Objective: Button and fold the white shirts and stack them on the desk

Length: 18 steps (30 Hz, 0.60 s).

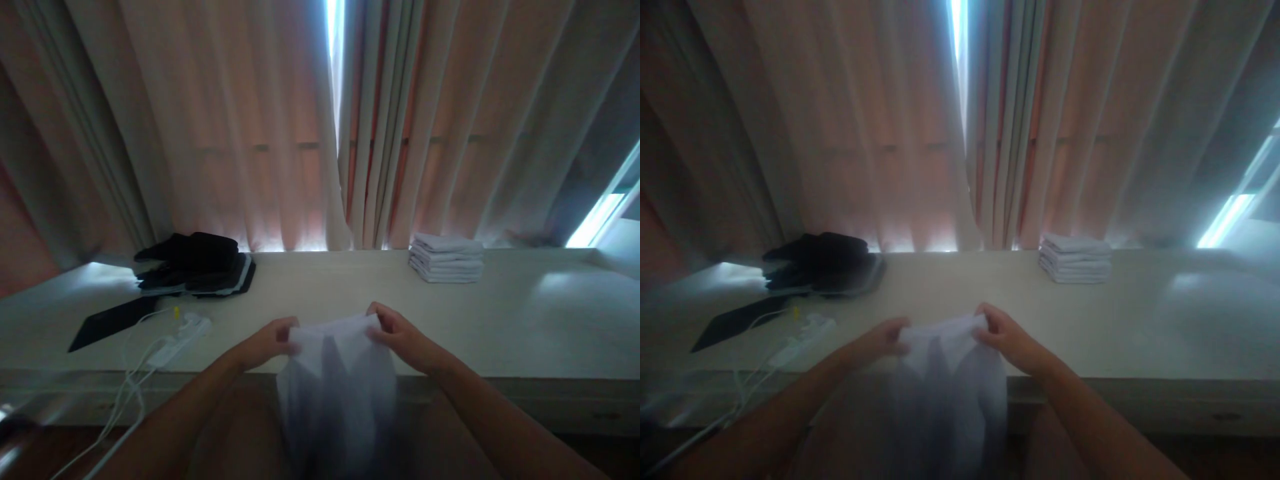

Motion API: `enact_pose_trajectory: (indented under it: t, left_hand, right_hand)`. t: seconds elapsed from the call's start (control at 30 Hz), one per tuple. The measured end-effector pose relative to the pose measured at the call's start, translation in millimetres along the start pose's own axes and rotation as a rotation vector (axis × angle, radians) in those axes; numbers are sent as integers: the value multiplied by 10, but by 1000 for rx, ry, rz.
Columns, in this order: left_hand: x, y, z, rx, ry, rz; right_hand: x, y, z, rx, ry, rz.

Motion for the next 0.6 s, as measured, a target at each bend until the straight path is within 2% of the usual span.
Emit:
enact_pose_trajectory:
  t: [0.03, 0.1, 0.23, 0.3, 0.43, 0.5, 0.6]
  left_hand:
    - [-50, -96, 73, -14, 33, -154]
    - [-127, -147, 201, -82, 114, -345]
    - [-126, 63, 322, -112, 251, -475]
    - [-136, 195, 356, -62, 220, -444]
    - [-318, 241, 434, 57, -2, -173]
    - [-292, 267, 480, -21, 30, -68]
    - [-184, 284, 512, -146, 192, 24]
  right_hand:
    - [33, -104, 12, 4, -12, 13]
    - [95, -277, 32, 7, -37, 0]
    - [292, -491, 51, 38, -25, -188]
    - [457, -515, 51, 48, 74, -313]
    - [668, -350, 44, 14, 233, -404]
    - [675, -203, 56, -13, 233, -385]
    - [659, 45, 61, -120, 201, -433]
Point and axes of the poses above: each hand's wrist, its own z-axis towards the middle knuckle, its own x-axis out of the back of the hand, y = z × x, the point moved 10 cm from there along z, towards the middle knuckle, and after that the axes turned 2 degrees about -z, right-handed, at the moved point
